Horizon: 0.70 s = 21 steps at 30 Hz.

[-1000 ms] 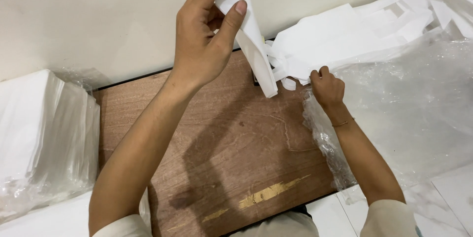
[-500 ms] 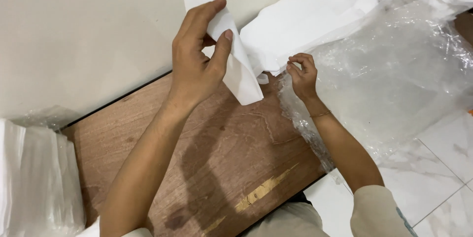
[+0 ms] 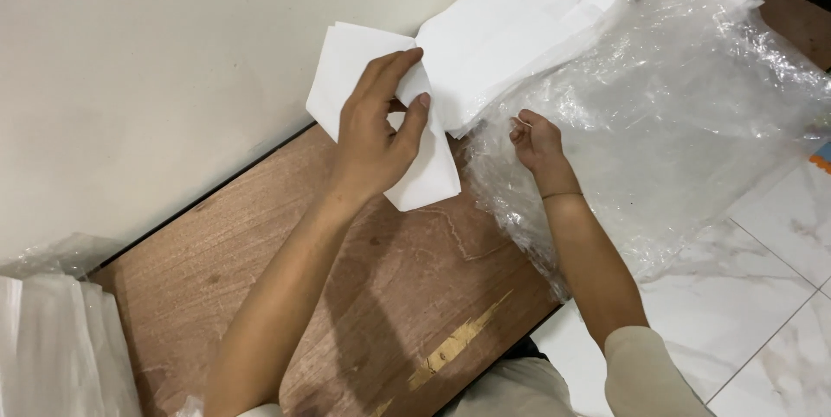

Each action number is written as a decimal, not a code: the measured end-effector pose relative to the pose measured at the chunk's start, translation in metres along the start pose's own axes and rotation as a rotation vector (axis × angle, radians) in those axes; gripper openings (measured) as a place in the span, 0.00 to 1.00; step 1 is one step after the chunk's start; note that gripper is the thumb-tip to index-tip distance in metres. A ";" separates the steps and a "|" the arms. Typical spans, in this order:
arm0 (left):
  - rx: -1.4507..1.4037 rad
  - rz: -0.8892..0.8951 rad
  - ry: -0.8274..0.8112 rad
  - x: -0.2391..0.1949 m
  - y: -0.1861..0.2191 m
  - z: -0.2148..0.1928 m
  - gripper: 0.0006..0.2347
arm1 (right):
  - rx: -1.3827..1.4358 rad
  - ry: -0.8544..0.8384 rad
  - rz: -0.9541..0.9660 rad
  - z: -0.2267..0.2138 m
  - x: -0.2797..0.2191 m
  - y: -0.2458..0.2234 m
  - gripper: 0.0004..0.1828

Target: Folding white non-woven bags into a specific narrow shape and stacking them on a work surface.

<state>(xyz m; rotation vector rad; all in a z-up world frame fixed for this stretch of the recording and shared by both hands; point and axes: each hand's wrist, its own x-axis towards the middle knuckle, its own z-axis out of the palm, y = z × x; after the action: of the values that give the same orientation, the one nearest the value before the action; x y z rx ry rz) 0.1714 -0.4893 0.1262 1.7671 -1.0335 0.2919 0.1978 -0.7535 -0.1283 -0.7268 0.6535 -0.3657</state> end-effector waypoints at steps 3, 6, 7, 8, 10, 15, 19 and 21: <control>0.002 -0.001 -0.040 0.002 -0.008 0.018 0.15 | 0.110 -0.019 0.120 0.008 -0.018 -0.022 0.19; 0.001 -0.051 -0.113 0.001 -0.005 0.031 0.15 | 0.179 -0.072 0.173 0.019 -0.046 -0.044 0.34; -0.003 -0.049 -0.116 0.001 -0.013 0.038 0.15 | 0.180 -0.068 0.170 0.021 -0.052 -0.046 0.34; 0.023 -0.067 -0.165 0.002 -0.020 0.044 0.15 | 0.206 -0.070 0.184 0.024 -0.058 -0.048 0.35; 0.048 -0.080 -0.217 0.002 -0.037 0.062 0.16 | 0.235 -0.072 0.194 0.027 -0.065 -0.050 0.37; 0.388 -0.172 -0.521 0.005 -0.066 0.113 0.21 | 0.226 -0.048 0.140 0.014 -0.059 -0.043 0.29; 0.563 -0.204 -0.773 0.004 -0.096 0.164 0.25 | 0.142 -0.026 0.073 0.021 -0.067 -0.048 0.23; 0.620 -0.248 -0.866 0.002 -0.106 0.184 0.23 | 0.059 0.008 0.044 0.025 -0.073 -0.049 0.21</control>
<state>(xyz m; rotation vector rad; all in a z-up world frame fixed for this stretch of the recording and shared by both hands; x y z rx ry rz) 0.2049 -0.6362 -0.0230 2.6624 -1.3794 -0.4014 0.1562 -0.7371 -0.0485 -0.6541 0.6629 -0.3464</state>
